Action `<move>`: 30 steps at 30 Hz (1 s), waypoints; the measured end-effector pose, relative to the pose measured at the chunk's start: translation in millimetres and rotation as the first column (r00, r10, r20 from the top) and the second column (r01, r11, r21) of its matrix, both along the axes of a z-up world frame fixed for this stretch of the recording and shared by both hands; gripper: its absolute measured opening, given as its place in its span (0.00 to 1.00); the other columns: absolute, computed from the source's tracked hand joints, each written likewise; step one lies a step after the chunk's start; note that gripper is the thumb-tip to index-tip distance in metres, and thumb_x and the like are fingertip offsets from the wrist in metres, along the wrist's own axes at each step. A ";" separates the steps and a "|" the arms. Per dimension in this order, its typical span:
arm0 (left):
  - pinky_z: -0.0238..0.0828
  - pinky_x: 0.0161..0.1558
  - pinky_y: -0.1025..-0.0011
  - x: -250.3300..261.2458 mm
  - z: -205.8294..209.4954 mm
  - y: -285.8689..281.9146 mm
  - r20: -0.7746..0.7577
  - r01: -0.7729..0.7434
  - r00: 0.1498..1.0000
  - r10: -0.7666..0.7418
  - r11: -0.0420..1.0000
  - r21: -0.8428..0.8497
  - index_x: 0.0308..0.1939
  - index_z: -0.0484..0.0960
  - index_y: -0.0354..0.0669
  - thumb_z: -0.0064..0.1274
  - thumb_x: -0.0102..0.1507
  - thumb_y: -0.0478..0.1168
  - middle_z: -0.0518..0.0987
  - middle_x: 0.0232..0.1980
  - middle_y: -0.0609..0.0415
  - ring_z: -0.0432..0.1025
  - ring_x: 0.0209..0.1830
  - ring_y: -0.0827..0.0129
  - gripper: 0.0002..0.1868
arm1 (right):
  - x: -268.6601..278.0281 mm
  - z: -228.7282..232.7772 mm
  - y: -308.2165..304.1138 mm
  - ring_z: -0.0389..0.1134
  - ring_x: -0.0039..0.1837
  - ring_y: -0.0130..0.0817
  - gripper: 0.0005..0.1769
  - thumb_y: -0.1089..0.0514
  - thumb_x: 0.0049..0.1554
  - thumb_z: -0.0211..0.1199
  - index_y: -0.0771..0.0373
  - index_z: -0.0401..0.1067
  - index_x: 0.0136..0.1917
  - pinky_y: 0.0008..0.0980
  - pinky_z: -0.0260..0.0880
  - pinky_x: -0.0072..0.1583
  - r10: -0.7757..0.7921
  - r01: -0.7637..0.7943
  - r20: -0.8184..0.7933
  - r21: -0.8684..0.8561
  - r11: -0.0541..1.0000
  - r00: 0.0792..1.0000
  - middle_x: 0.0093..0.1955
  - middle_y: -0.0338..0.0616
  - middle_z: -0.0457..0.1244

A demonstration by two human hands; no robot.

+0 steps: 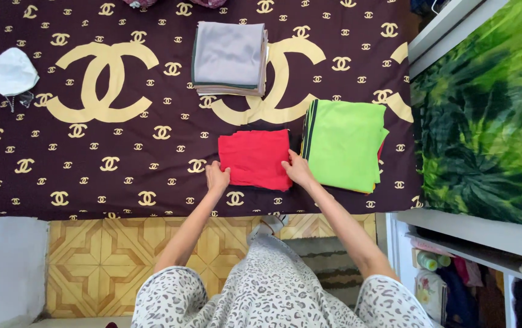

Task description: The person folds various colored garments on a bed and places them into a closet shelf. The person handles shirts and shorts, folding them neatly and stacking them in the closet.

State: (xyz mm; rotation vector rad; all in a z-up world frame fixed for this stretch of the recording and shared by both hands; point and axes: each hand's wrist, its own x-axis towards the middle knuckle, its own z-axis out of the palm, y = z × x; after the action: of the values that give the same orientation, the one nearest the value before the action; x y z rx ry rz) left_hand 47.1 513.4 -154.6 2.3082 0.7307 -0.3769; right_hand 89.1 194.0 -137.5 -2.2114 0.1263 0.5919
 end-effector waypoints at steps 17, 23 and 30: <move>0.64 0.64 0.39 5.8 55.1 -47.2 -0.246 -0.558 0.699 0.671 0.297 -0.775 0.67 0.67 0.47 0.77 0.53 0.45 0.64 0.66 0.35 0.65 0.65 0.34 0.44 | 19.1 19.0 15.9 0.74 0.35 0.43 0.34 0.60 0.48 0.76 0.67 0.66 0.64 0.38 0.79 0.31 -0.265 0.280 -0.143 0.097 0.955 0.954 0.45 0.54 0.70; 0.82 0.42 0.51 6.8 -6.5 -66.8 -0.115 -0.660 0.636 0.763 0.461 -0.592 0.51 0.81 0.43 0.75 0.51 0.43 0.79 0.51 0.37 0.77 0.49 0.44 0.27 | 19.5 42.5 13.5 0.69 0.33 0.34 0.47 0.60 0.49 0.77 0.78 0.55 0.73 0.26 0.79 0.31 -0.319 0.449 -0.371 0.347 0.823 0.872 0.48 0.58 0.64; 0.66 0.13 0.77 -46.9 -9.8 -70.2 -0.382 -0.719 0.654 0.654 0.378 -0.583 0.46 0.70 0.31 0.71 0.55 0.59 0.68 0.22 0.48 0.63 0.15 0.70 0.37 | 35.4 20.5 42.0 0.71 0.40 0.44 0.24 0.56 0.51 0.73 0.72 0.71 0.55 0.44 0.81 0.40 -0.232 0.410 -0.434 0.378 0.830 0.871 0.42 0.53 0.64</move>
State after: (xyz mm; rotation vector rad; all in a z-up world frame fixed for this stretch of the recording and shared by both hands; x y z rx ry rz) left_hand 0.2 443.2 -164.4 1.0991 1.2677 -0.2790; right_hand 124.5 236.0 -116.9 -1.5474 0.5039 0.7512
